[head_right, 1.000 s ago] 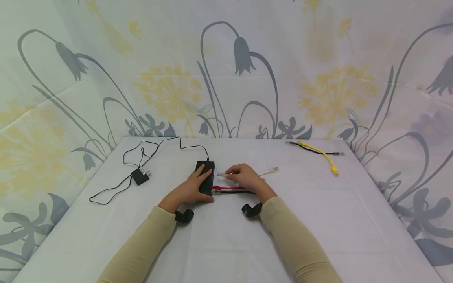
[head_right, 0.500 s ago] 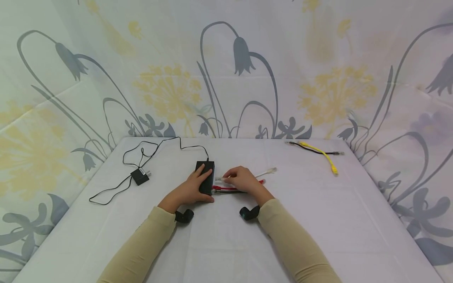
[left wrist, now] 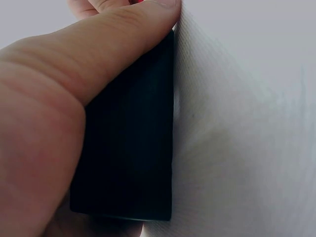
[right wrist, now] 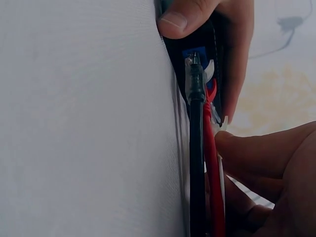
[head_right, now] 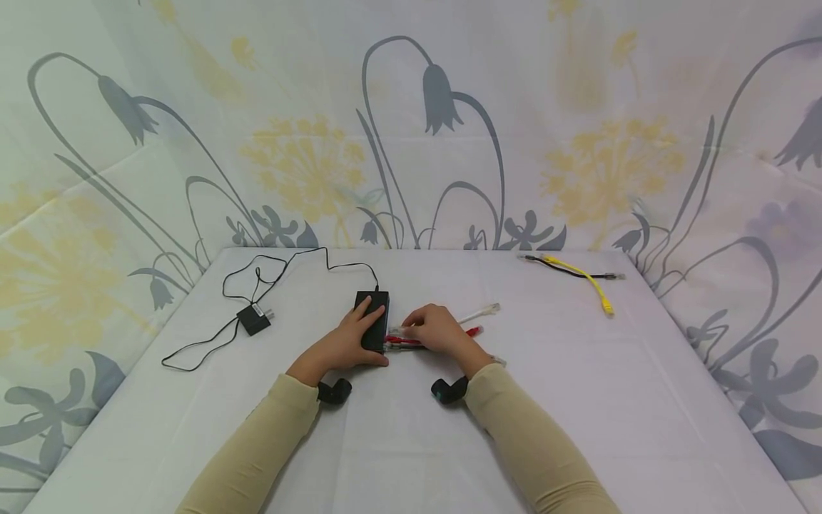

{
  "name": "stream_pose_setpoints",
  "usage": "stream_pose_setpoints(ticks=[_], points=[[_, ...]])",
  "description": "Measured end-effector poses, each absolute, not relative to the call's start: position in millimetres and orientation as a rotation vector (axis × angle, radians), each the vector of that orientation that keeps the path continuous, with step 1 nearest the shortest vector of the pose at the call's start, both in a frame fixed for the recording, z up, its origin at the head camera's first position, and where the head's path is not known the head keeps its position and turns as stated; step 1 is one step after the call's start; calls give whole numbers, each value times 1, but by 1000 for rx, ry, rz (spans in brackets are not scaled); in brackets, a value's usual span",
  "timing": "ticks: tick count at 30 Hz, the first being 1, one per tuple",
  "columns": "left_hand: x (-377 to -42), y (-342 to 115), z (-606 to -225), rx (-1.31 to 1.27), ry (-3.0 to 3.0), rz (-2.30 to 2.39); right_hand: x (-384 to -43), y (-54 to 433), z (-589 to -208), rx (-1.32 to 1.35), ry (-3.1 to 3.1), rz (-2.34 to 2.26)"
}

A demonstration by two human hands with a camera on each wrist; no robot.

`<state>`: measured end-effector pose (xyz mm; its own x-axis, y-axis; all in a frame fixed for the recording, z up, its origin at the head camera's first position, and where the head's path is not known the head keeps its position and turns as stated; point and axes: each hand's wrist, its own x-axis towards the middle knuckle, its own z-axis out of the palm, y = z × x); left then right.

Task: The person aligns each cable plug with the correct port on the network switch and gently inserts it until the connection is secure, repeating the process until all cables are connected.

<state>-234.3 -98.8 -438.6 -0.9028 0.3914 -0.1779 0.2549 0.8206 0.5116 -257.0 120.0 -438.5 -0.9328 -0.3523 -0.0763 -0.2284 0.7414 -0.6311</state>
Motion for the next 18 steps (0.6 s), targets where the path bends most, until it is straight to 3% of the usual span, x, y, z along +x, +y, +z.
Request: stream_pose_setpoints(ticks=[18], points=[[-234, -98, -437, 490, 2717, 713, -252, 113, -436, -475, 2768, -926]])
